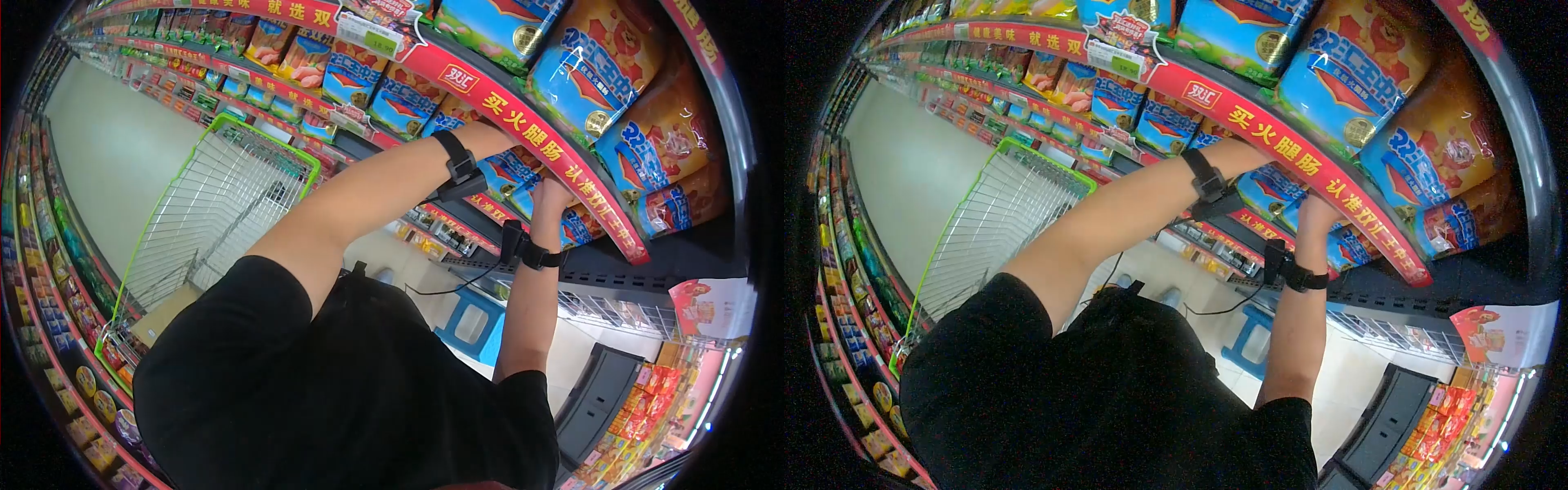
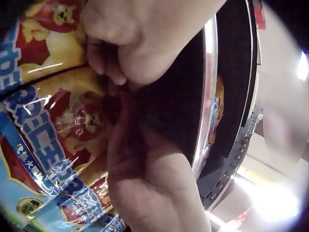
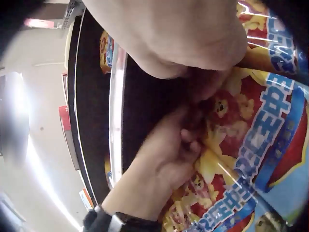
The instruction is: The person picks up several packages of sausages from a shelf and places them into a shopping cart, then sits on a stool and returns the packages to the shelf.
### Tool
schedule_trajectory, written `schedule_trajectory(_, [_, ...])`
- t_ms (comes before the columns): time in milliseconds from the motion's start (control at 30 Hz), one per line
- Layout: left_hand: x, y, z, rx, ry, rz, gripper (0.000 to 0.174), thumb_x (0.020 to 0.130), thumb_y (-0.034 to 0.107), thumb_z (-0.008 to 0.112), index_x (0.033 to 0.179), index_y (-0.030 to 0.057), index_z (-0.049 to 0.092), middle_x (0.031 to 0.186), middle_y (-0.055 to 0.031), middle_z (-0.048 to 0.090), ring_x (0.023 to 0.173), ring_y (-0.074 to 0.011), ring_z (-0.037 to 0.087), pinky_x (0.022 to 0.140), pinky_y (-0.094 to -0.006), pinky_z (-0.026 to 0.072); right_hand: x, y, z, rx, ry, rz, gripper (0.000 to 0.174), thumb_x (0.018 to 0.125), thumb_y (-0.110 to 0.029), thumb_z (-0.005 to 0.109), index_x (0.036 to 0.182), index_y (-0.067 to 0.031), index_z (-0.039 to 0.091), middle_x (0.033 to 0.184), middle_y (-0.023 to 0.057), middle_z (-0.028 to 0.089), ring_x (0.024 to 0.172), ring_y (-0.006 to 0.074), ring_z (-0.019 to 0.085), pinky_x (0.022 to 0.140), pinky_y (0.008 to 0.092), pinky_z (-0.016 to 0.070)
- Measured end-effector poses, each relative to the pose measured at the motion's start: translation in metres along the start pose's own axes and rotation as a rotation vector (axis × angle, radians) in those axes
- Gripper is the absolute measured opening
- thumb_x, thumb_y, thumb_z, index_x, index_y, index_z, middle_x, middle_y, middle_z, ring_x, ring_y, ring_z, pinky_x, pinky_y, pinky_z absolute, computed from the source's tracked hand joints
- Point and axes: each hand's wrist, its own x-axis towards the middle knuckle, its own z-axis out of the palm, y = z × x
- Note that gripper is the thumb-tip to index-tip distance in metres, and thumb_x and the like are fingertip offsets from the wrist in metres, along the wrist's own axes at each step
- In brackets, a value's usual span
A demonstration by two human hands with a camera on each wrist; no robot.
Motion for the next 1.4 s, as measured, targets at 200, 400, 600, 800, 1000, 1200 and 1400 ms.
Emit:
schedule_trajectory(200, [0.01,0.011,-0.004,-0.016,-0.055,-0.027,0.034,0.088,0.029,0.061,0.116,0.0082,0.062,0.109,-0.0163,0.066,0.1,-0.0339,0.062,0.085,-0.0453,0.0482,0.013,0.011,-0.006,0.1,0.057,0.104,0.035,0.091,-0.006,0.063,0.123,-0.0037,0.051,0.12,0.0104,0.058,0.106,0.0209,0.06,0.088,0.036,0.0526])
schedule_trajectory(400, [-0.057,0.028,-0.027,-0.293,-0.227,-0.3,0.032,0.087,0.022,0.061,0.116,0.0066,0.062,0.097,-0.0127,0.069,0.082,-0.0269,0.067,0.072,-0.0384,0.051,0.016,0.016,0.005,0.228,0.106,0.094,0.027,0.095,-0.017,0.058,0.118,-0.0035,0.051,0.114,0.0101,0.059,0.101,0.0194,0.062,0.085,0.0342,0.0542])
schedule_trajectory(600, [-0.114,0.07,-0.103,-0.478,-0.613,-0.248,0.032,0.086,0.019,0.065,0.115,0.0056,0.061,0.096,-0.0088,0.068,0.076,-0.0188,0.066,0.068,-0.0312,0.0514,0.024,0.029,0.005,0.183,0.069,0.045,0.026,0.094,-0.017,0.059,0.115,-0.002,0.053,0.112,0.0109,0.061,0.097,0.0207,0.063,0.081,0.0357,0.0567])
schedule_trajectory(800, [-0.127,0.169,-0.246,-0.951,-0.538,0.238,0.063,0.075,0.044,0.079,0.12,0.0044,0.059,0.113,-0.0105,0.064,0.095,-0.0241,0.065,0.081,-0.0364,0.0523,-0.001,-0.004,0.017,-0.061,0.13,-0.057,0.03,0.092,-0.014,0.064,0.117,0.0003,0.055,0.112,0.0097,0.06,0.095,0.0202,0.063,0.082,0.035,0.0563])
schedule_trajectory(1000, [-0.157,0.19,-0.255,-1.508,-0.669,0.345,0.07,0.073,0.047,0.079,0.124,0.0042,0.057,0.118,-0.0124,0.061,0.102,-0.0263,0.062,0.087,-0.038,0.0488,-0.108,-0.017,-0.025,-0.329,-0.078,0.085,0.025,0.092,-0.011,0.062,0.073,-0.0083,0.045,0.058,0.0045,0.053,0.047,0.0102,0.048,0.047,0.0241,0.0379])
schedule_trajectory(1200, [-0.169,0.188,-0.227,-1.75,-0.753,0.36,0.077,0.07,0.05,0.08,0.127,0.0039,0.055,0.123,-0.0143,0.059,0.108,-0.0284,0.059,0.092,-0.0396,0.0454,-0.199,-0.039,-0.109,-0.494,0.009,0.373,0.026,0.093,-0.01,0.059,0.072,-0.0092,0.044,0.06,0.0034,0.051,0.05,0.0102,0.049,0.047,0.0227,0.0379])
schedule_trajectory(1400, [-0.178,0.206,-0.199,-1.851,-0.825,0.35,0.085,0.068,0.053,0.08,0.131,0.0037,0.053,0.128,-0.0162,0.056,0.115,-0.0305,0.055,0.098,-0.0412,0.042,-0.27,-0.063,-0.19,-0.601,0.021,0.53,0.028,0.093,-0.012,0.06,0.068,-0.0067,0.048,0.059,0.0041,0.056,0.052,0.0096,0.051,0.05,0.0247,0.0402])
